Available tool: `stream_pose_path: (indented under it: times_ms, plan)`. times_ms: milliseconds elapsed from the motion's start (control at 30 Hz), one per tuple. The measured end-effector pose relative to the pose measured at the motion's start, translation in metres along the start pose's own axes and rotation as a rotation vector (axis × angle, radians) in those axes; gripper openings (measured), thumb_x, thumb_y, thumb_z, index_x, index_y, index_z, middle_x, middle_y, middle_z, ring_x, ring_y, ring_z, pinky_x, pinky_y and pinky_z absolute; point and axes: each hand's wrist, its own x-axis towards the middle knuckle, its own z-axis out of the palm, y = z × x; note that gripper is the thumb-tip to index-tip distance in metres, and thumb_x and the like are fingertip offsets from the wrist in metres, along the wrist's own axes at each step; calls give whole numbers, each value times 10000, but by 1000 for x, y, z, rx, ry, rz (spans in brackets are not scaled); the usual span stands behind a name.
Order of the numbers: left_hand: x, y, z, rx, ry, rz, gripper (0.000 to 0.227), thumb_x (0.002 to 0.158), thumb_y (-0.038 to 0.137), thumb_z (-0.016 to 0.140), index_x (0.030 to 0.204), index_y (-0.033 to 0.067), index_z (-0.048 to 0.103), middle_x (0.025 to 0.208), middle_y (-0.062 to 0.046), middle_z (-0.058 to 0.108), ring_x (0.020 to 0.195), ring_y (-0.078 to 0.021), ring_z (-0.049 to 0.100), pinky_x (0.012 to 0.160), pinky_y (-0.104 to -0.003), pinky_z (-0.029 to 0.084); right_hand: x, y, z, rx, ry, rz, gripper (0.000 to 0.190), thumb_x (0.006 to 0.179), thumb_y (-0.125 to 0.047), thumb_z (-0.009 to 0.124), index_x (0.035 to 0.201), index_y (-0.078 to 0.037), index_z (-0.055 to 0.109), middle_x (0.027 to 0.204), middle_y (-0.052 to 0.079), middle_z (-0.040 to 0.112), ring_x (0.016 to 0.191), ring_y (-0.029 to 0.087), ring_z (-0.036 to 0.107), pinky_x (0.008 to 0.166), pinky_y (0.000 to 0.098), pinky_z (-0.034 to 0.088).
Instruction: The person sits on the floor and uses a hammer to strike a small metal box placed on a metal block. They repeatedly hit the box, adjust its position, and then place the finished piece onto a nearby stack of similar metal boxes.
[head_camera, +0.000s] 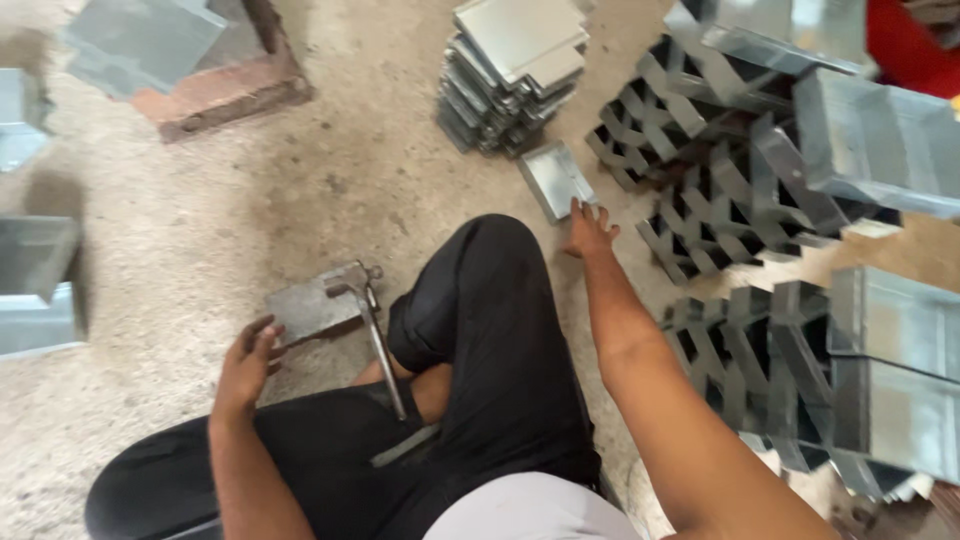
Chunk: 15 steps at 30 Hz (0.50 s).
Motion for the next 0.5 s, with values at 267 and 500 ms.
stream_pose_path:
  times_ms: [267, 500]
  plan:
    - [15, -16, 7, 56, -22, 26, 473, 1020, 302, 554, 1454, 113, 554, 1344, -109, 671, 1097, -256, 657, 892, -397, 520, -35, -9, 6, -60, -138, -54, 467, 877, -539, 648, 1191, -222, 786, 1399, 52, 676, 1362, 281, 565, 1203, 697, 261]
    - [17, -7, 16, 98, -6, 61, 455, 1009, 304, 574, 1421, 113, 583, 1322, -119, 677, 1114, -245, 648, 865, -380, 517, -85, 44, 48, 593, 583, 128, 406, 914, -391, 743, 1036, -4, 731, 980, 212, 741, 920, 400, 703, 817, 476, 544]
